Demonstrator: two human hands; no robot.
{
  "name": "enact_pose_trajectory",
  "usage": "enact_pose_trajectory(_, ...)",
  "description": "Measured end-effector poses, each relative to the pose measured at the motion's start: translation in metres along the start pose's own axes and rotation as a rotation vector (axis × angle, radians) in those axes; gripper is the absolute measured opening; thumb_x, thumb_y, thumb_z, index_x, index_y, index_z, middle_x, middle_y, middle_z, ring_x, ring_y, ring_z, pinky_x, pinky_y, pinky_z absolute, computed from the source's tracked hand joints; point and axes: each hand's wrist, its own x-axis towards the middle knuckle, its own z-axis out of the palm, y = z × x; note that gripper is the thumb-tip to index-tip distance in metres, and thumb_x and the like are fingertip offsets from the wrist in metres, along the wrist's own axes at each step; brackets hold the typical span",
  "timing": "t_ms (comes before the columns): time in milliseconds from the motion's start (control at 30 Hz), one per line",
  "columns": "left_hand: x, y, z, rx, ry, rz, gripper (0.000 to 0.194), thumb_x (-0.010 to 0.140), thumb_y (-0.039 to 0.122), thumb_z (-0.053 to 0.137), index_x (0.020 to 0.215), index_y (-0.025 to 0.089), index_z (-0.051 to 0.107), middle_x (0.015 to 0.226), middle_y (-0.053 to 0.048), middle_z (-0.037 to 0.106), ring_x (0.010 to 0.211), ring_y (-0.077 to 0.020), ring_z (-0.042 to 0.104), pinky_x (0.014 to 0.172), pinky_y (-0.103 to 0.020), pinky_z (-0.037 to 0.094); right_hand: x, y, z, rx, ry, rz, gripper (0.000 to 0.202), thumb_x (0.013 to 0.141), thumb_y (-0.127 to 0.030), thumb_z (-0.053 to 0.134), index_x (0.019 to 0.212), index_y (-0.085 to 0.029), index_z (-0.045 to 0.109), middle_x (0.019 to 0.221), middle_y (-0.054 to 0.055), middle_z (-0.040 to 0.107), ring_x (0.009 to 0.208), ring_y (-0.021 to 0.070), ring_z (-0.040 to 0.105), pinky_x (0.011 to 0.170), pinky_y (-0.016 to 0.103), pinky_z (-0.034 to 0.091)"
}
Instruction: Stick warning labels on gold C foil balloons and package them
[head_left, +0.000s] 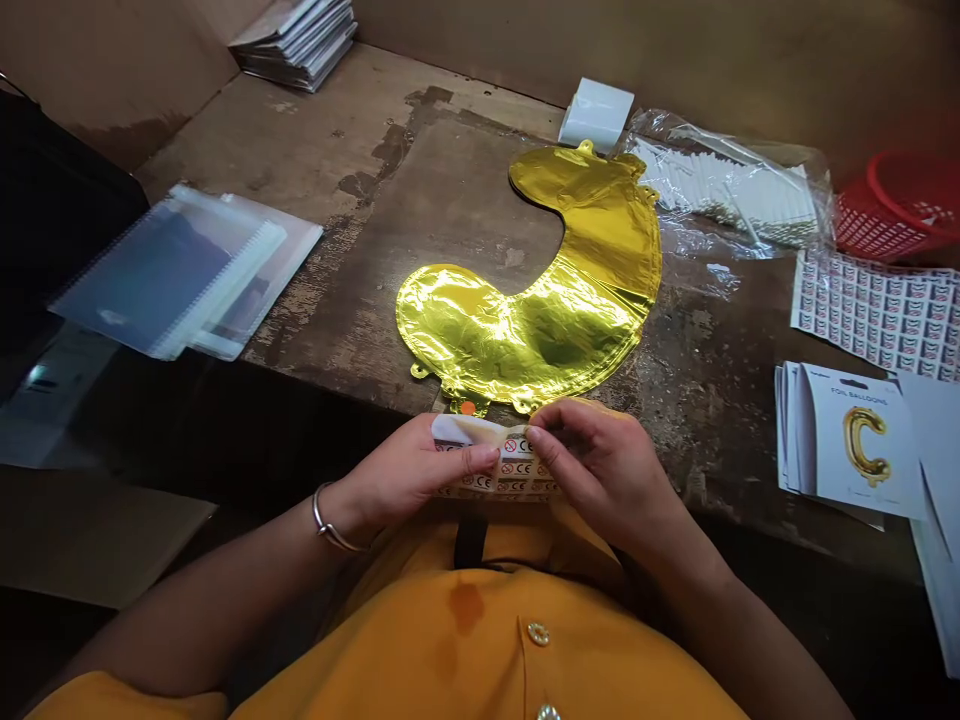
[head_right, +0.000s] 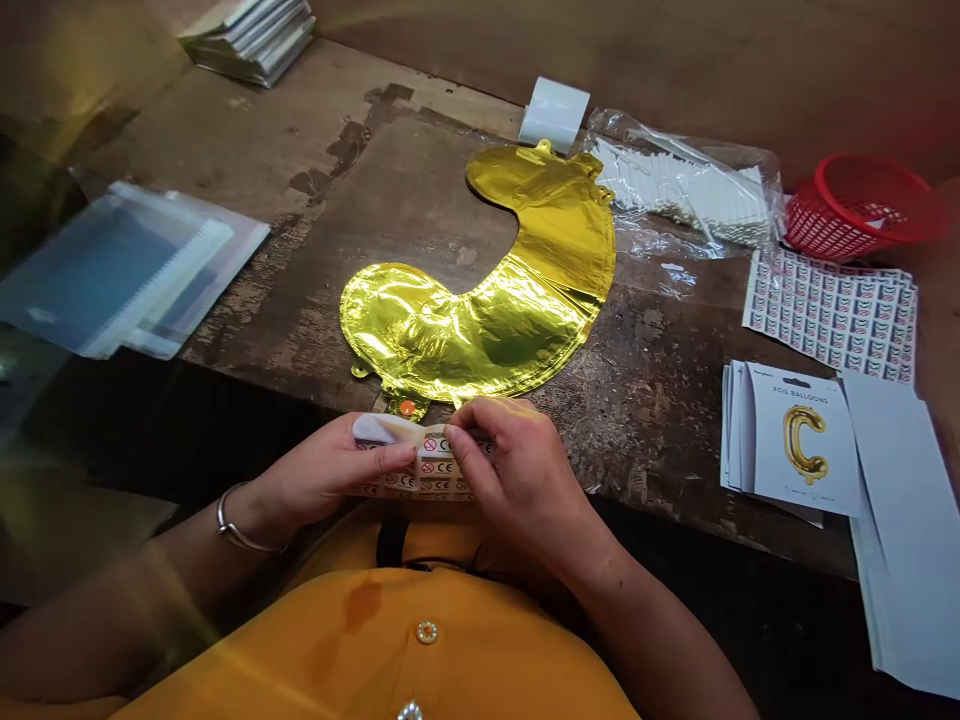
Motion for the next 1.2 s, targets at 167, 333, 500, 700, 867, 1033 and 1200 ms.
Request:
enact_pose_trajectory(167,0.0,-0.001,0.006,0.017,0.081,0.01,0.029,0.086,0.034,0.065,0.104,0.012,0.072,0.093,-0.008,0.074,0.086,-0.0172,0.068,0.084,-0.029,0.052,-0.003,0.002,0.003,-0.219,0.224,-0.143,0.009,0.088,-0.022,0.057,0.081,-0.019,0.061,0.079,0.004,0.065,0.077,0.018,0.058,0.073,0.033,0.044)
enact_pose_trajectory(333,-0.003,-0.003,0.009,0.059,0.199,0.047,0.031,0.086,0.036,0.065,0.106,0.013,0.071,0.096,-0.008,0.074,0.087,-0.0187,0.068,0.082,-0.03,0.054,-0.013,-0.008,0.01,-0.458,0.448,-0.351,0.008,0.082,-0.014,0.066,0.087,-0.02,0.063,0.081,0.005,0.064,0.085,0.0211,0.056,0.082,0.037,0.044)
enact_pose_trajectory(500,-0.003,-0.002,0.014,0.145,0.231,0.13,0.024,0.089,0.03,0.062,0.105,0.016,0.072,0.101,-0.005,0.074,0.092,-0.017,0.067,0.084,-0.026,0.053,-0.015,-0.013,0.02,-0.446,0.312,-0.334,0.003,0.086,-0.022,0.064,0.087,-0.02,0.066,0.077,0.003,0.065,0.077,0.0185,0.052,0.076,0.035,0.041)
enact_pose_trajectory(700,-0.002,-0.004,0.017,0.248,0.25,0.255,0.02,0.09,0.024,0.06,0.103,0.018,0.074,0.098,-0.003,0.076,0.092,-0.0146,0.069,0.083,-0.021,0.054,-0.012,-0.014,0.022,-0.477,0.311,-0.282,0.007,0.086,-0.024,0.064,0.083,-0.02,0.068,0.072,0.001,0.065,0.075,0.0175,0.052,0.072,0.034,0.035)
enact_pose_trajectory(867,-0.002,-0.005,0.018,0.329,0.249,0.32,0.02,0.089,0.02,0.06,0.103,0.017,0.074,0.099,-0.003,0.076,0.092,-0.0143,0.069,0.083,-0.019,0.054,-0.012,-0.017,0.022,-0.471,0.29,-0.27,0.01,0.086,-0.023,0.064,0.078,-0.019,0.068,0.071,0.002,0.065,0.073,0.0176,0.053,0.071,0.034,0.035)
enact_pose_trajectory(1033,-0.003,-0.006,0.019,0.378,0.248,0.319,0.02,0.09,0.021,0.059,0.102,0.016,0.074,0.099,-0.004,0.076,0.092,-0.016,0.069,0.082,-0.021,0.054,-0.011,-0.017,0.024,-0.475,0.289,-0.277,0.012,0.084,-0.021,0.063,0.073,-0.019,0.068,0.069,0.001,0.065,0.072,0.0177,0.052,0.069,0.035,0.035)
enact_pose_trajectory(1200,-0.003,-0.005,0.02,0.369,0.247,0.268,0.02,0.09,0.024,0.058,0.097,0.015,0.074,0.096,-0.004,0.075,0.088,-0.0166,0.068,0.081,-0.024,0.053,-0.012,-0.009,0.026,-0.365,0.3,-0.22,0.011,0.083,-0.019,0.062,0.074,-0.02,0.067,0.071,0.001,0.065,0.072,0.0171,0.054,0.071,0.034,0.039)
